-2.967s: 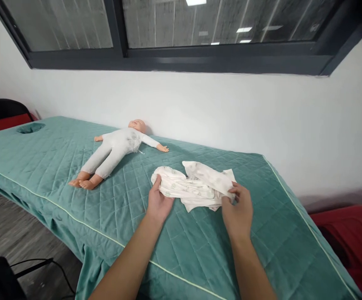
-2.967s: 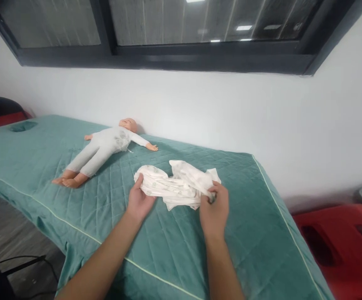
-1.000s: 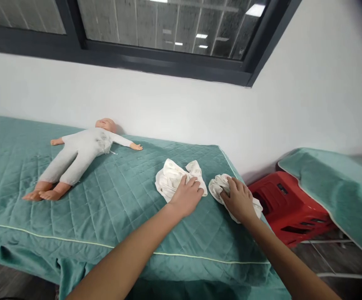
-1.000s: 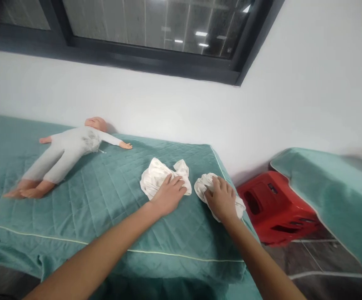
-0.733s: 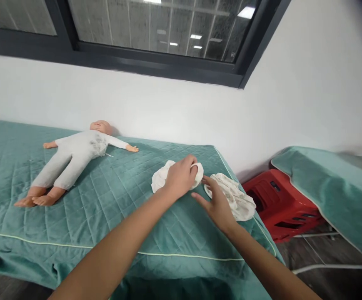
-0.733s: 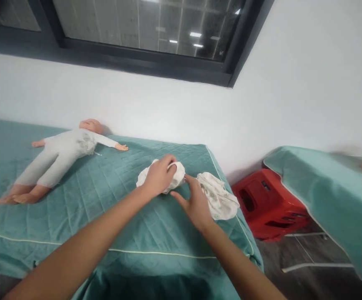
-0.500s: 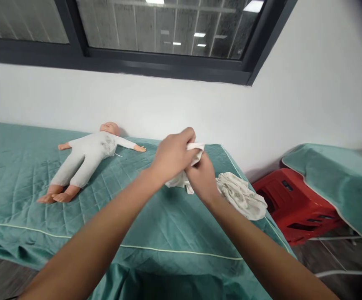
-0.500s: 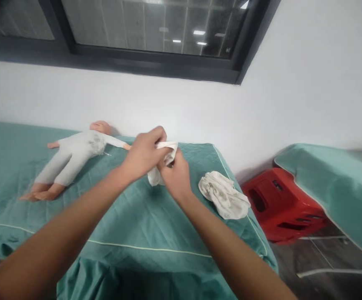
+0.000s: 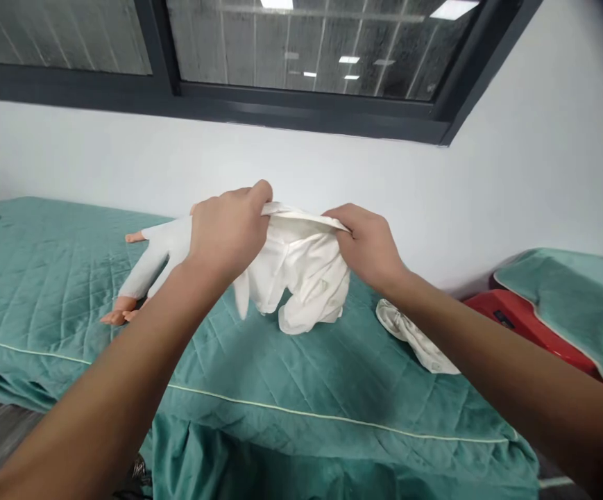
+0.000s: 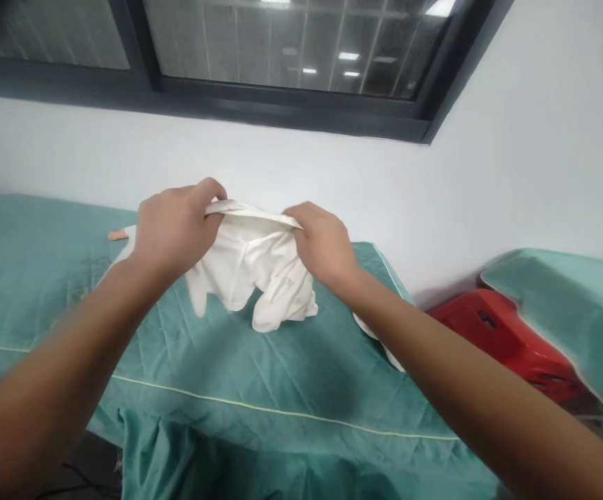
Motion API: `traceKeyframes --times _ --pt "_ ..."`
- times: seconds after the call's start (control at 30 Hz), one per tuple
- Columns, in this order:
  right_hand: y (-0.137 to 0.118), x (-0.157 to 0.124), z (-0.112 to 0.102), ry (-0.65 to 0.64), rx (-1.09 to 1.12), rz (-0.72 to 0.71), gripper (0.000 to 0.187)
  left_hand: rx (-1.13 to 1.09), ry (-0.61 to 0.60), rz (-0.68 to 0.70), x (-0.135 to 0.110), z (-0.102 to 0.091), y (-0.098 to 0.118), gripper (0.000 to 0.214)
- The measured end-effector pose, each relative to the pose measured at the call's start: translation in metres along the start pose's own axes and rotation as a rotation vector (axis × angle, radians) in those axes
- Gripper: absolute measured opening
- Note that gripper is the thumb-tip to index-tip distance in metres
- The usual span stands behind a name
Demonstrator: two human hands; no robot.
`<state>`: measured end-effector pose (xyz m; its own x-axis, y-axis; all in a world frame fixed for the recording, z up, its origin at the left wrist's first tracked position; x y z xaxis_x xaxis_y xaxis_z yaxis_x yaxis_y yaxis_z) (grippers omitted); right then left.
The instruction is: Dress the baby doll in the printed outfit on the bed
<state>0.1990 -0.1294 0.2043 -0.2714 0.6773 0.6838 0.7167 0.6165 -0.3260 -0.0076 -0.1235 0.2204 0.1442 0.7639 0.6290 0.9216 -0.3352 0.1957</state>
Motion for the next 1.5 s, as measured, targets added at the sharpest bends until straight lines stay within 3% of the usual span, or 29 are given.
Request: traceKeyframes --times 0.17,0.27,0.4,0.47,0.57,0.67,0.77,0.87,0.97,1.1,1.23,1.3,1.4,1.5 --pt "0.033 -0.040 -0.008 -0.130 0.020 0.179 0.036 0.029 0.027 -0.097 -0.034 0.016 -0.029 0.029" --pt "0.042 -0.061 -0.018 -0.105 0.013 0.296 0.031 0.018 0.105 -0.180 -0.053 0.022 -0.045 0.031" --pt "0.044 -0.073 -0.029 -0.073 0.079 0.441 0.019 -0.068 0.176 -0.280 -0.065 0.015 -0.057 0.031" --pt "0.037 -0.072 -0.031 -0.061 0.145 0.455 0.018 -0.140 0.143 -0.233 -0.068 0.012 -0.046 0.034" --pt "0.015 -0.064 -0.031 -0.069 0.218 0.406 0.020 -0.329 0.023 -0.018 -0.076 0.021 -0.002 0.049" --pt "-0.008 -0.055 -0.024 -0.173 0.241 0.297 0.024 -0.486 -0.145 0.156 -0.084 0.049 0.044 0.047" --pt "-0.020 -0.051 -0.023 -0.260 0.171 0.178 0.030 -0.547 -0.302 0.136 -0.084 0.078 0.059 0.026" --pt "-0.019 -0.053 -0.033 -0.323 0.018 0.076 0.037 -0.431 -0.248 0.061 -0.076 0.080 0.041 0.027" --pt "-0.006 -0.059 -0.048 -0.345 -0.106 0.052 0.041 -0.312 -0.136 0.019 -0.065 0.061 0.019 0.033" --pt "0.018 -0.071 -0.069 -0.283 -0.104 0.153 0.044 -0.380 -0.028 -0.038 -0.061 0.035 0.001 0.032" --pt "0.043 -0.097 -0.084 -0.191 0.031 0.368 0.035 -0.501 0.029 -0.165 -0.076 0.026 -0.017 0.028" --pt "0.055 -0.114 -0.091 -0.118 0.079 0.499 0.029 -0.522 -0.013 -0.176 -0.084 0.027 -0.024 0.029" --pt "0.072 -0.134 -0.098 -0.033 0.116 0.635 0.026 -0.459 -0.179 -0.133 -0.086 0.033 -0.032 0.027" --pt "0.088 -0.137 -0.092 -0.071 0.095 0.682 0.026 -0.276 -0.338 -0.131 -0.073 0.044 -0.039 0.026"
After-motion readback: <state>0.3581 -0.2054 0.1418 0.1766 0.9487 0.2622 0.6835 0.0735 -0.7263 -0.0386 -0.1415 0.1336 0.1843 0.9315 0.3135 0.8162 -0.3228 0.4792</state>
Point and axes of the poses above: each hand's wrist, its own x-axis towards the middle knuckle, its own z-axis out of the palm, y = z × x, the point moved 5 cm from there along x, towards the middle knuckle, and after that the axes turned 7 degrees about x, right-handed, at the moved point
